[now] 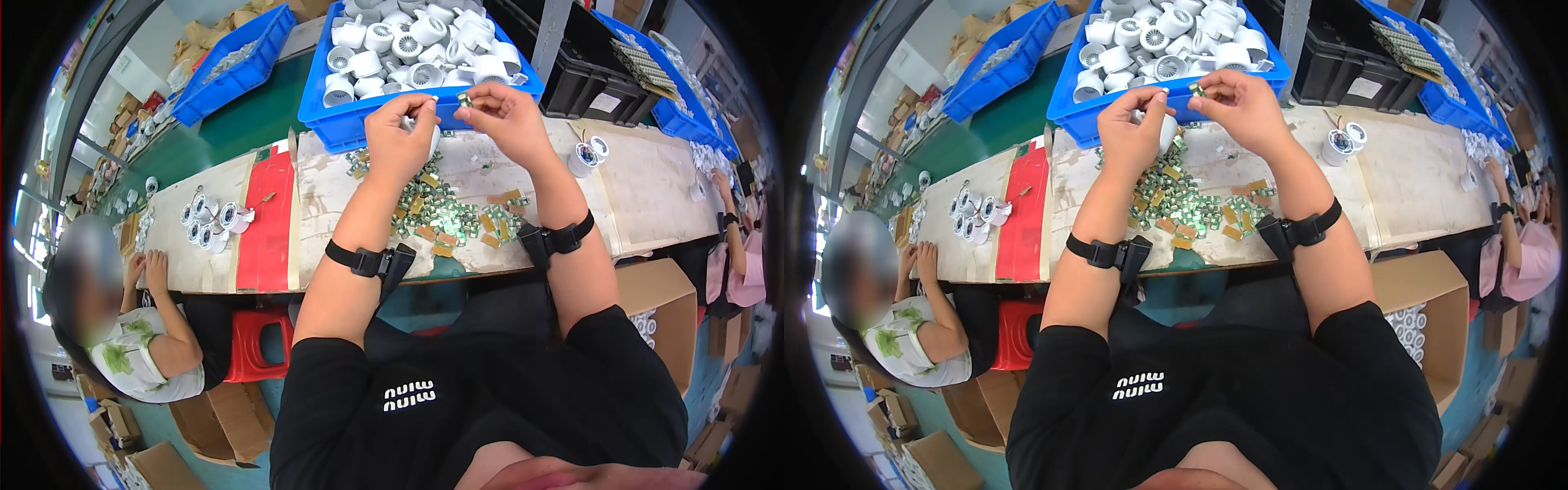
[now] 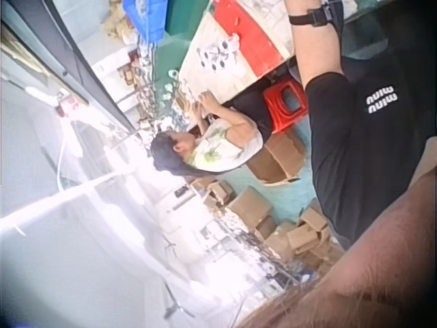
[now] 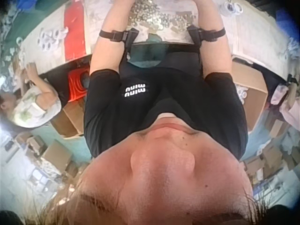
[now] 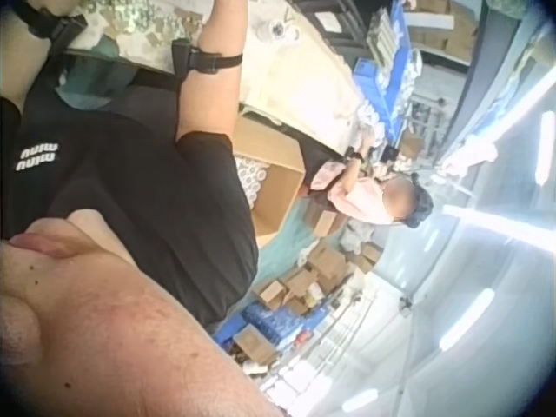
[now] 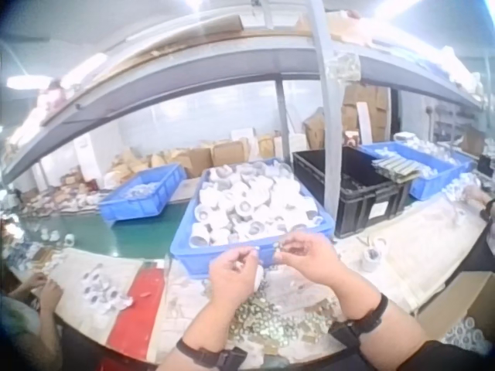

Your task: Sort internal mounting plates, insert electronic components and hardware, and manually press together white plastic housing units for electronic products or light fixtures at a workbench.

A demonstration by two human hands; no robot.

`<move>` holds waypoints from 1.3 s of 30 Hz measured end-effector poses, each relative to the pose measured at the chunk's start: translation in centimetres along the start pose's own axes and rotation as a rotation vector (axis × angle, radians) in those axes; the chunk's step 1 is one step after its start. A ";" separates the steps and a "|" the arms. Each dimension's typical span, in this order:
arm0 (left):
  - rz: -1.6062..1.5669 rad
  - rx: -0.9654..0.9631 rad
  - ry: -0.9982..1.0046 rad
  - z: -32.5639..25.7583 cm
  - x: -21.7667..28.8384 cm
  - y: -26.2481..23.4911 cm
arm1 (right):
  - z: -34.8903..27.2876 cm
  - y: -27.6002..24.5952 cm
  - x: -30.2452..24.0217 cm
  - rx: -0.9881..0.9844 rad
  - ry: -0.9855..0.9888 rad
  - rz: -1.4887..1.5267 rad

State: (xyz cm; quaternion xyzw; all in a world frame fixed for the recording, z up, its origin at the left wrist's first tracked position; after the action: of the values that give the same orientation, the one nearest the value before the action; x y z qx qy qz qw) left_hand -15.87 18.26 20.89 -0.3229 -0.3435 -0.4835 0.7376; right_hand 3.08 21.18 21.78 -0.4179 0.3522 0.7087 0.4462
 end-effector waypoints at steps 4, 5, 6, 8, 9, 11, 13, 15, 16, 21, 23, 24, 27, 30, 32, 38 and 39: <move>0.188 -0.029 0.283 0.0 0.8 0.1 | -0.1 -0.3 -0.6 -0.014 0.023 -0.151; 0.226 -0.045 0.337 -0.1 1.1 0.2 | -0.2 -0.2 -0.7 -0.010 0.027 -0.151; 0.225 -0.048 0.335 -0.1 1.1 0.1 | -0.2 0.0 -0.9 -0.020 0.044 -0.156; 0.328 -0.090 0.384 -0.2 1.4 0.1 | -0.4 -0.1 -0.8 -0.028 0.063 -0.162; 0.327 -0.092 0.383 -0.3 1.5 0.1 | -0.3 -0.2 -0.6 -0.055 0.045 -0.138; 0.363 -0.098 0.398 -0.3 1.8 0.1 | -0.3 -0.6 -0.2 -0.082 0.026 -0.112; 0.373 -0.103 0.399 -0.3 1.8 0.2 | -0.3 -0.9 -0.1 -0.100 -0.011 -0.151; 0.385 -0.107 0.398 -0.4 1.8 0.1 | -0.3 -1.0 -0.3 -0.112 -0.010 -0.141; 0.382 -0.110 0.399 -0.4 1.8 0.0 | -0.3 -0.9 -0.5 -0.124 -0.011 -0.133; 0.382 -0.137 0.420 -0.3 2.2 -0.2 | -0.6 -0.8 -0.8 -0.160 0.003 -0.167; 0.416 -0.204 0.421 -0.3 2.4 -0.2 | -0.6 -0.8 -1.1 -0.174 0.017 -0.202; 0.417 -0.204 0.419 -0.3 2.3 -0.3 | -0.7 -0.7 -1.5 -0.173 0.063 -0.203; 0.367 -0.222 0.423 -0.3 1.6 -0.1 | -0.6 -0.6 -1.6 -0.168 0.115 -0.194; 0.311 -0.265 0.323 -0.3 0.9 0.3 | -0.4 -0.9 -1.4 -0.172 0.140 -0.131; 0.169 -0.280 0.152 -0.5 0.5 0.6 | -0.4 -0.9 -1.2 -0.181 0.157 -0.077; 0.112 -0.293 0.095 -0.8 -0.6 1.0 | -0.4 -0.5 -1.2 -0.188 0.136 0.025; 0.112 -0.294 0.095 -0.9 -0.5 1.0 | -0.5 -0.4 -1.3 -0.189 0.137 0.040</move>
State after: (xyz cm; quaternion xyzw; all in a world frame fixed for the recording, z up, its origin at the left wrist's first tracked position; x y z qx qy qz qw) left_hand -14.91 18.13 19.86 -0.4226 -0.2152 -0.5015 0.7236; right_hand 3.89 20.48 22.71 -0.4984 0.3219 0.7172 0.3656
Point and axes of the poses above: each hand's wrist, its own z-axis towards the middle knuckle, its own y-axis out of the palm, x = y × z, the point moved 3 cm from there along z, towards the middle knuckle, and after that the axes turned 13 degrees about z, right-handed, at the moved point
